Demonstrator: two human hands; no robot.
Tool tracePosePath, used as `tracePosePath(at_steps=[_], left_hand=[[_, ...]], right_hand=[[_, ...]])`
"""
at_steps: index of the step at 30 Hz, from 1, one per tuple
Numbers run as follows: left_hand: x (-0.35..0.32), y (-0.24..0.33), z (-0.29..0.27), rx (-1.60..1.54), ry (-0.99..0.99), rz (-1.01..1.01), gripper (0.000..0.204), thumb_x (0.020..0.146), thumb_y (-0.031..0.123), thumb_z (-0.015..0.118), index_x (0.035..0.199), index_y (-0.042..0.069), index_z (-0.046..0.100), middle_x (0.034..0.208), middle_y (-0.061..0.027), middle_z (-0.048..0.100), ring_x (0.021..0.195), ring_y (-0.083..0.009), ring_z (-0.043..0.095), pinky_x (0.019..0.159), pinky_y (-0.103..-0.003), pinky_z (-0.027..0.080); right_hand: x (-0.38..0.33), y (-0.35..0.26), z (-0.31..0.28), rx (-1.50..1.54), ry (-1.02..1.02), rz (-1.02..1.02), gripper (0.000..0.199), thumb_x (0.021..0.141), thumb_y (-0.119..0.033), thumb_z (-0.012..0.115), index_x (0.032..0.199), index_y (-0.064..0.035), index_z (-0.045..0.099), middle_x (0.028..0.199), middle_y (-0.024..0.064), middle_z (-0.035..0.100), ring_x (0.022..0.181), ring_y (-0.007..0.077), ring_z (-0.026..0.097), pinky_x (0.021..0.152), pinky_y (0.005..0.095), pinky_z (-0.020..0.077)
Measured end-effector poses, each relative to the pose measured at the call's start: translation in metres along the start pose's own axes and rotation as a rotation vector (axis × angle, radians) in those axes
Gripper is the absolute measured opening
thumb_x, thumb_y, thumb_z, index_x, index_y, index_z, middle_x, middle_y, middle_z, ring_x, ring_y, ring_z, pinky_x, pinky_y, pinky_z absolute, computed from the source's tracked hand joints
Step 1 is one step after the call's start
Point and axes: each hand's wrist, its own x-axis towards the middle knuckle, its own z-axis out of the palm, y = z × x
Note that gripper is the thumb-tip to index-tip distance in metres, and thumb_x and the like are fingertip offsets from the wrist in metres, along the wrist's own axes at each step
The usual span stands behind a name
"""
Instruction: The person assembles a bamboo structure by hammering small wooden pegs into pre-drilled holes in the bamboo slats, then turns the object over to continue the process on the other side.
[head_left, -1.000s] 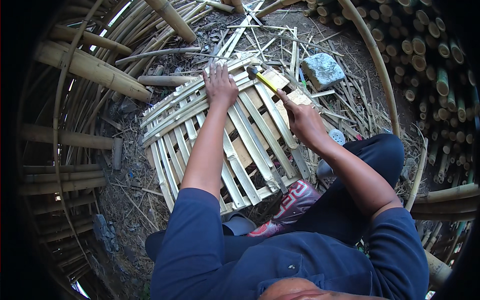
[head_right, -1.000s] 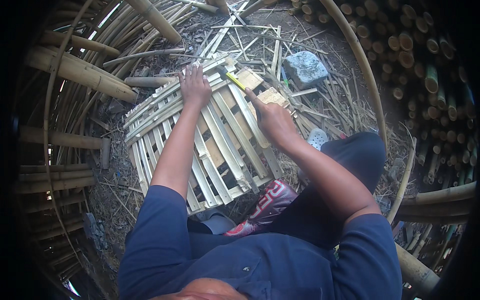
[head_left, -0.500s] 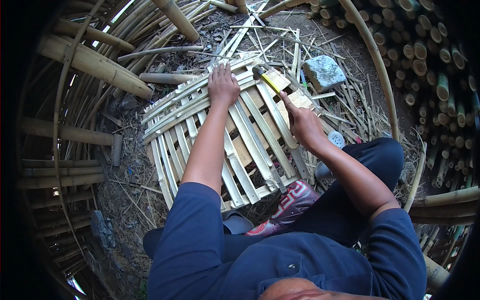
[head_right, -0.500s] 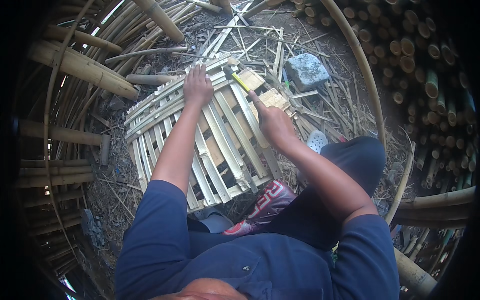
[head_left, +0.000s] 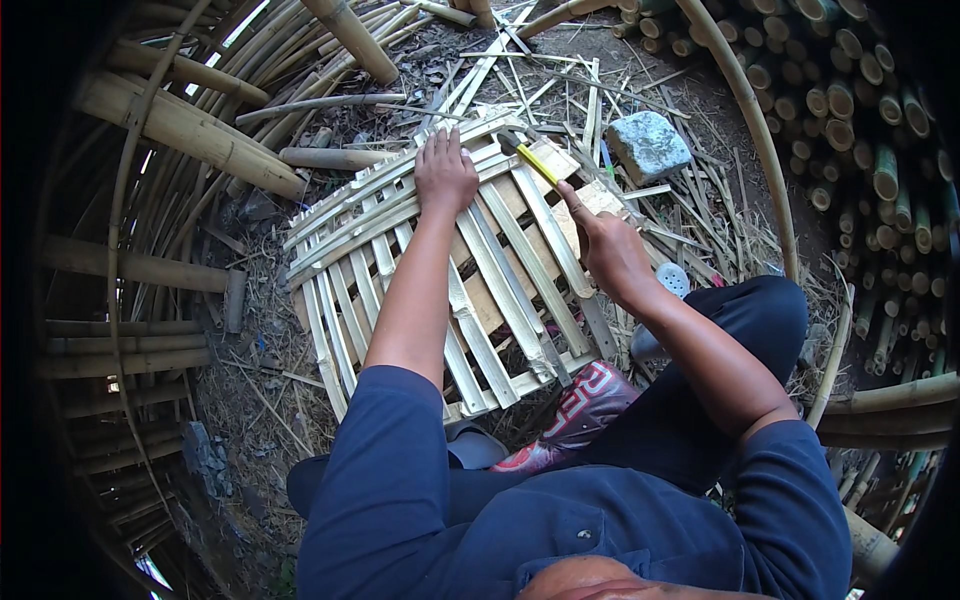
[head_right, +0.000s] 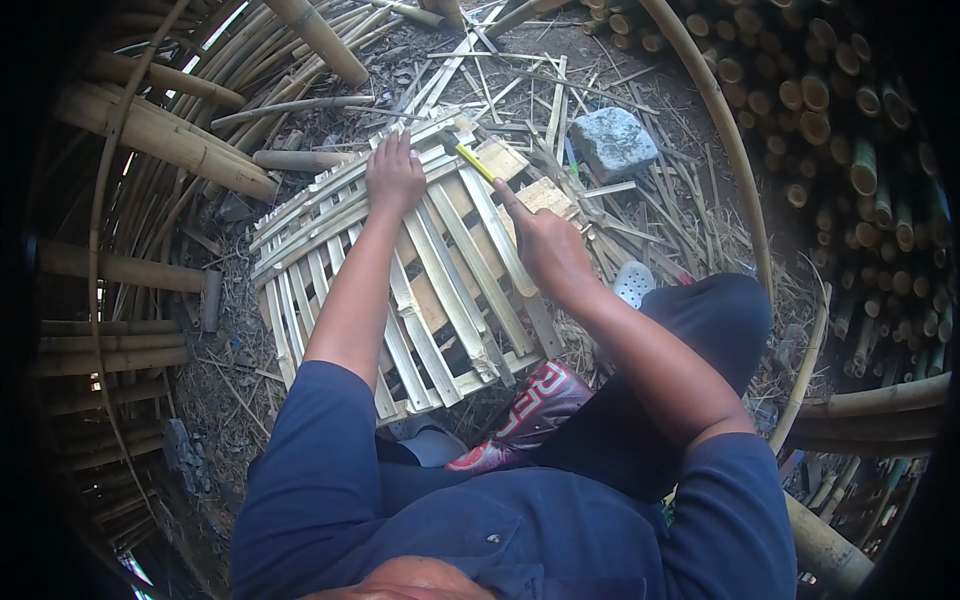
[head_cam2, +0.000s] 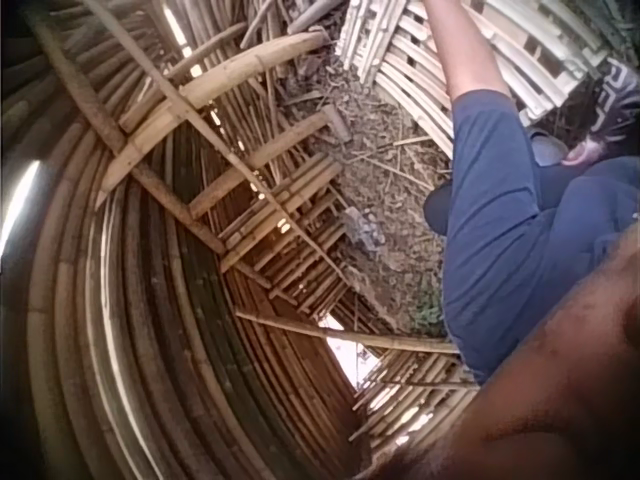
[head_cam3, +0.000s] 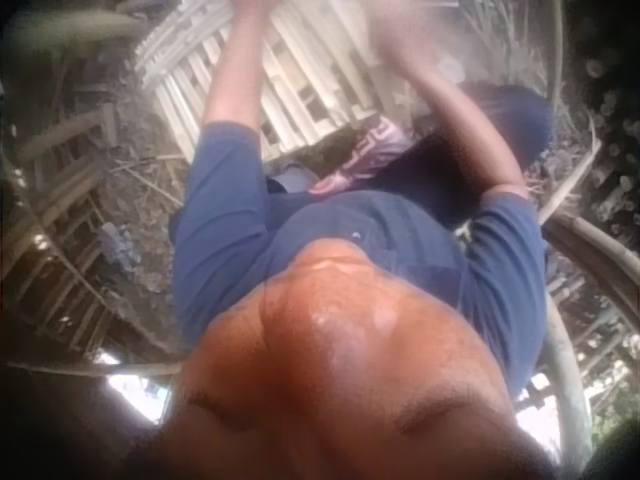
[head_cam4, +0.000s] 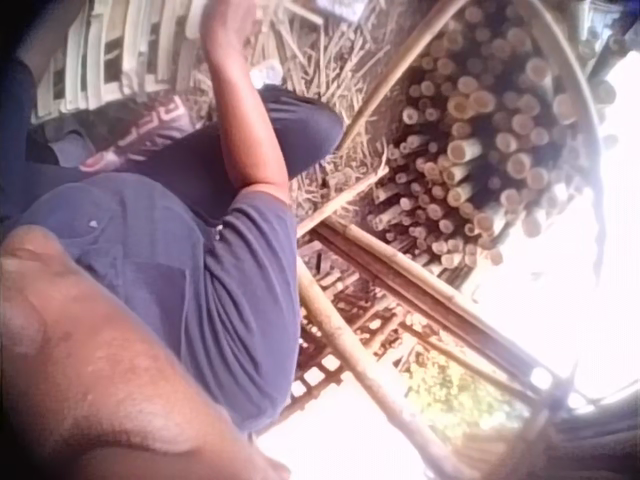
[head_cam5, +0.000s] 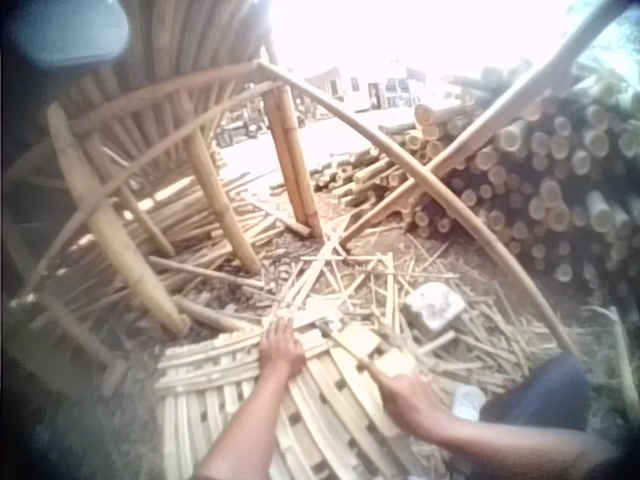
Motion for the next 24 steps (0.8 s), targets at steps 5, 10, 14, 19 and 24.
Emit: tracePosePath(at_steps=[5,10,14,19,24], left_hand=[[0.002,0.002,-0.003,0.003,-0.007,-0.003,0.058,0.105,0.032,0.033,0.158,0.01,0.039,0.162,-0.0122,0.041,0.151,-0.0281,0.033,0.125,-0.043,0.022],[0.0,0.003,-0.002,0.003,-0.004,-0.002,0.058,0.105,0.032,0.033,0.158,0.01,0.039,0.162,-0.012,0.041,0.151,-0.0281,0.034,0.125,-0.043,0.022],[-0.002,0.0,-0.004,0.001,0.001,-0.007,0.057,0.105,0.032,0.033,0.157,0.01,0.039,0.161,-0.0121,0.042,0.15,-0.028,0.035,0.125,-0.043,0.022],[-0.001,0.006,-0.006,0.003,-0.022,0.0,0.058,0.105,0.032,0.033,0.157,0.01,0.039,0.161,-0.012,0.042,0.151,-0.0277,0.034,0.125,-0.042,0.022],[0.0,0.001,-0.002,-0.005,0.022,-0.001,0.057,0.104,0.031,0.034,0.156,0.009,0.041,0.16,-0.0125,0.043,0.149,-0.0279,0.036,0.124,-0.043,0.023]], right_hand=[[-0.002,-0.001,-0.006,0.009,0.161,-0.087,0.084,0.09,0.003,0.052,0.162,-0.0354,0.031,0.071,0.0189,0.062,0.06,0.0374,0.066,0.057,0.0519,0.0539],[-0.002,0.0,0.003,-0.049,-0.087,0.008,0.085,0.09,0.003,0.052,0.162,-0.0375,0.03,0.071,0.0196,0.061,0.06,0.0363,0.066,0.056,0.0509,0.0539],[0.0,-0.007,-0.011,0.022,0.142,-0.084,0.083,0.093,-0.001,0.056,0.162,-0.0388,0.029,0.068,0.0171,0.058,0.056,0.0343,0.063,0.055,0.0493,0.053],[-0.003,0.001,0.003,0.107,0.229,-0.092,0.081,0.094,-0.004,0.057,0.162,-0.0381,0.029,0.067,0.018,0.057,0.057,0.0346,0.063,0.057,0.0497,0.0531],[0.005,-0.007,-0.006,0.197,0.0,0.083,0.068,0.099,-0.006,0.052,0.16,-0.0305,0.036,0.069,0.0228,0.06,0.063,0.0374,0.066,0.061,0.0534,0.0506]])
